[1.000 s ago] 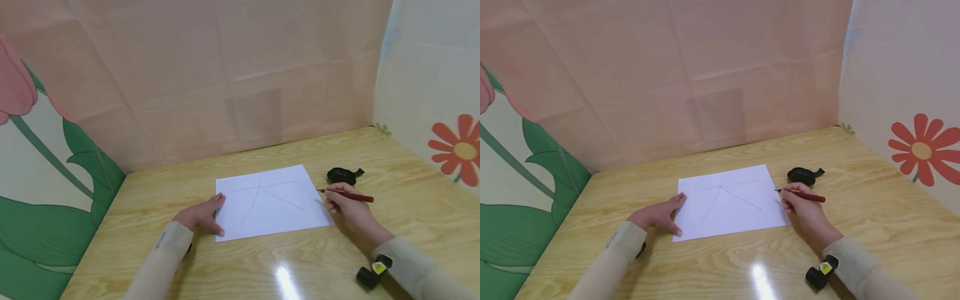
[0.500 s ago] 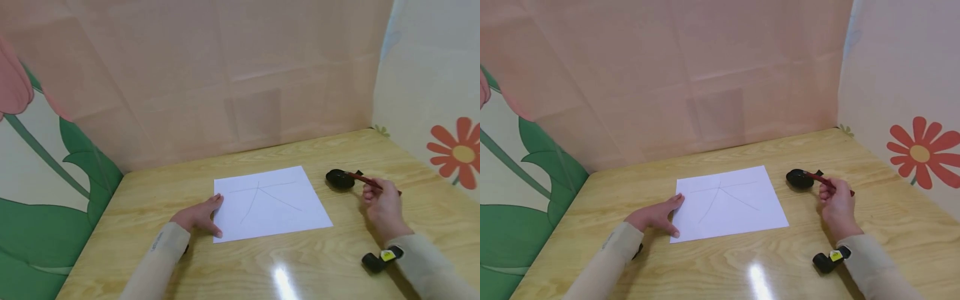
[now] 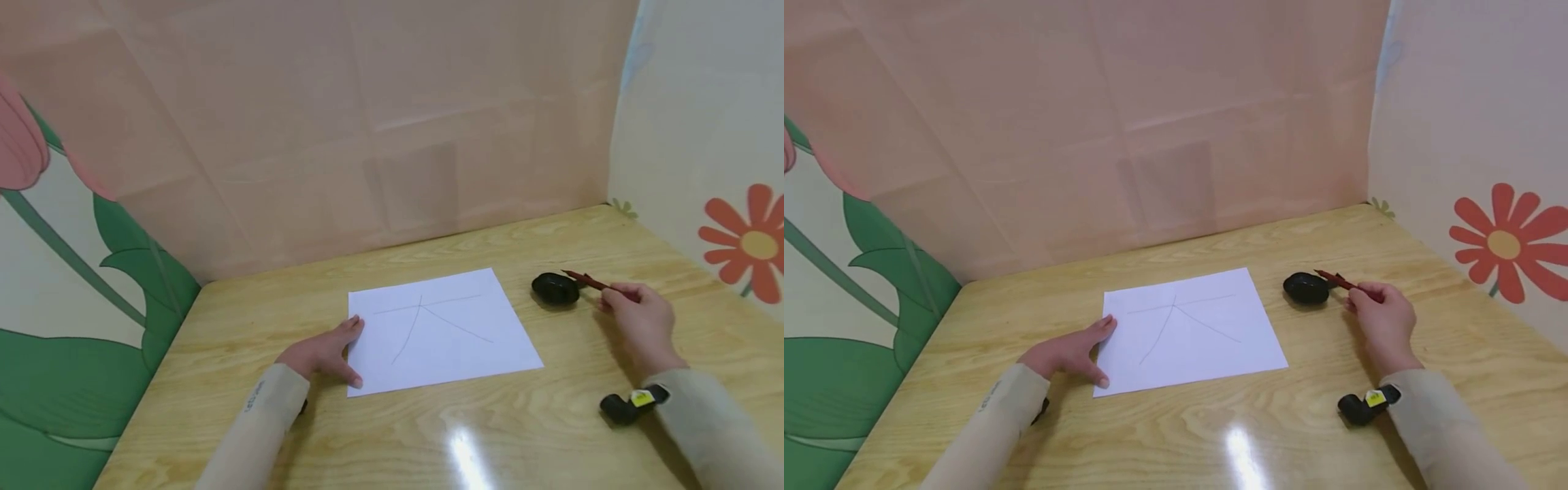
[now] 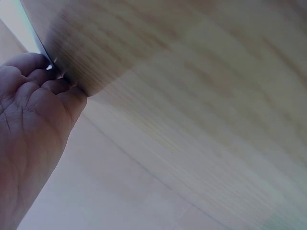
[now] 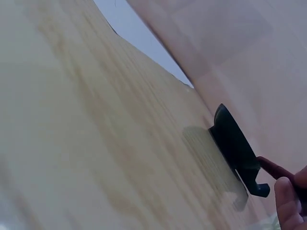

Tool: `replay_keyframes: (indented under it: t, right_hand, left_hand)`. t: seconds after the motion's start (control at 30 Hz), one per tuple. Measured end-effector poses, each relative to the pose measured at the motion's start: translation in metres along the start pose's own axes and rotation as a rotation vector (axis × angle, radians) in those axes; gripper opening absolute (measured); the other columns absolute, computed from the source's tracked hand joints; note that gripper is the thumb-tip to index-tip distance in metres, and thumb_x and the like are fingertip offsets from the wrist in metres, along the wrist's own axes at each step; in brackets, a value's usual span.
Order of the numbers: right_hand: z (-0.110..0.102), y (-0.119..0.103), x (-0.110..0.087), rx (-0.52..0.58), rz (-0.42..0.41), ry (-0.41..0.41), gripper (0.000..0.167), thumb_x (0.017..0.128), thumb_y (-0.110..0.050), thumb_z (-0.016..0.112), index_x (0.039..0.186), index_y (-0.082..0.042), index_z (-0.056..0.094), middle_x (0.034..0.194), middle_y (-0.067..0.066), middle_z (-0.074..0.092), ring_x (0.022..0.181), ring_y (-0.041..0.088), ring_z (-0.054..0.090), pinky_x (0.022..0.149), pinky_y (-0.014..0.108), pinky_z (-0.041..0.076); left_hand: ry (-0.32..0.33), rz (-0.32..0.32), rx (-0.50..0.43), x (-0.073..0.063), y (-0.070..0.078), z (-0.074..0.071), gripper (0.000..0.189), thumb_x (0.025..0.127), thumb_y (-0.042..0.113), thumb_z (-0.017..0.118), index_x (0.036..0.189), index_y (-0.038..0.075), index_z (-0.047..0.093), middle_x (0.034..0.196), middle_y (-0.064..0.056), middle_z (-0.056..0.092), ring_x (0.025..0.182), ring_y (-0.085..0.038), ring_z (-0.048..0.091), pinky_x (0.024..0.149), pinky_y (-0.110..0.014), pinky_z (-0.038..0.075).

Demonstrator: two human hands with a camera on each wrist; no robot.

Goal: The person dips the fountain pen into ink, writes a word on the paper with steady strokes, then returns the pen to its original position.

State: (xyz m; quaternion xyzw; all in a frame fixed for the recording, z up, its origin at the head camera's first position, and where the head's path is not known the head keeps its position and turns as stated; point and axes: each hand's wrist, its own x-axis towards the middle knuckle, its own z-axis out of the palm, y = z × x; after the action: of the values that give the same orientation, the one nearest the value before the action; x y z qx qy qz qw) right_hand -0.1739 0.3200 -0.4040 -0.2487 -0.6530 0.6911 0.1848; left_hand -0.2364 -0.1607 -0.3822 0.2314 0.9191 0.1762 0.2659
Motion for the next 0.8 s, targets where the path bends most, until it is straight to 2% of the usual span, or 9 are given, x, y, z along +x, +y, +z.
replay_keyframes:
  t: [0.1,0.27,0.37,0.43,0.5,0.57,0.63,0.8]
  right_hand:
    - [0.0001,-0.0006,0.0033,-0.189,-0.03,0.012,0.007,0.088,-0.013,0.06,0.091,-0.016,0.054,0.065,-0.022,0.056,0.058,-0.006,0.059,0.054,0.012,0.049]
    - [-0.0014,0.0016,0.0032,-0.404,-0.105,0.048,0.008,0.088,-0.021,0.062,0.092,-0.018,0.055,0.063,-0.029,0.049,0.059,-0.012,0.051,0.053,0.009,0.045]
    - [-0.0024,0.0031,0.0015,-0.565,-0.142,0.063,0.026,0.088,-0.032,0.061,0.102,-0.011,0.059,0.066,-0.029,0.046,0.064,-0.01,0.045,0.056,0.011,0.041]
    - [-0.0024,0.0033,0.0003,-0.645,-0.157,0.058,0.04,0.088,-0.037,0.06,0.111,-0.005,0.059,0.074,-0.021,0.052,0.071,-0.003,0.047,0.06,0.016,0.039]
    - [-0.0022,0.0031,-0.0004,-0.7,-0.168,0.043,0.048,0.087,-0.039,0.06,0.116,-0.001,0.058,0.084,-0.005,0.06,0.078,0.008,0.05,0.064,0.022,0.036]
    - [-0.0019,0.0028,-0.0012,-0.738,-0.161,0.024,0.05,0.087,-0.039,0.06,0.117,0.002,0.057,0.099,0.012,0.062,0.085,0.019,0.05,0.066,0.027,0.034]
    - [-0.0019,0.0023,-0.002,-0.763,-0.147,0.004,0.05,0.088,-0.037,0.061,0.117,0.004,0.057,0.109,0.023,0.059,0.088,0.027,0.049,0.065,0.03,0.032]
    - [-0.0009,0.0007,-0.0035,-0.827,-0.131,-0.012,0.046,0.087,-0.036,0.061,0.111,0.003,0.06,0.108,0.025,0.06,0.088,0.033,0.05,0.065,0.034,0.028]
  left_hand:
    - [0.001,0.003,0.0,0.0003,-0.0001,-0.0006,0.112,0.066,0.035,0.082,0.149,0.009,0.012,0.157,-0.005,0.003,0.143,-0.021,0.003,0.114,-0.04,0.013]
    - [-0.01,0.002,-0.022,-0.0011,-0.0001,-0.0006,0.112,0.067,0.034,0.082,0.149,0.009,0.011,0.157,-0.005,0.001,0.143,-0.021,0.001,0.114,-0.04,0.012]
    - [-0.012,0.0,-0.025,-0.0017,-0.0006,-0.0003,0.111,0.067,0.033,0.082,0.149,0.01,0.011,0.157,-0.005,0.001,0.143,-0.021,0.001,0.114,-0.041,0.011]
    - [-0.011,0.0,-0.016,-0.0016,-0.0013,-0.0001,0.111,0.067,0.034,0.082,0.149,0.01,0.011,0.157,-0.005,0.001,0.143,-0.021,0.001,0.114,-0.04,0.012]
    - [-0.009,0.001,-0.012,-0.0017,-0.0017,0.0001,0.111,0.067,0.034,0.082,0.149,0.01,0.011,0.157,-0.005,0.001,0.143,-0.02,0.001,0.114,-0.04,0.012]
    - [-0.01,0.002,-0.009,-0.0018,-0.0017,0.0001,0.111,0.067,0.034,0.082,0.149,0.01,0.011,0.157,-0.005,0.001,0.143,-0.02,0.001,0.114,-0.04,0.012]
    - [-0.011,0.002,-0.014,-0.0018,-0.0015,0.0,0.111,0.067,0.034,0.082,0.149,0.01,0.011,0.157,-0.005,0.001,0.143,-0.02,0.001,0.114,-0.04,0.012]
    - [-0.009,-0.001,-0.022,-0.0022,-0.0009,-0.0005,0.111,0.067,0.033,0.082,0.149,0.01,0.011,0.157,-0.005,0.002,0.143,-0.02,0.001,0.114,-0.04,0.012]
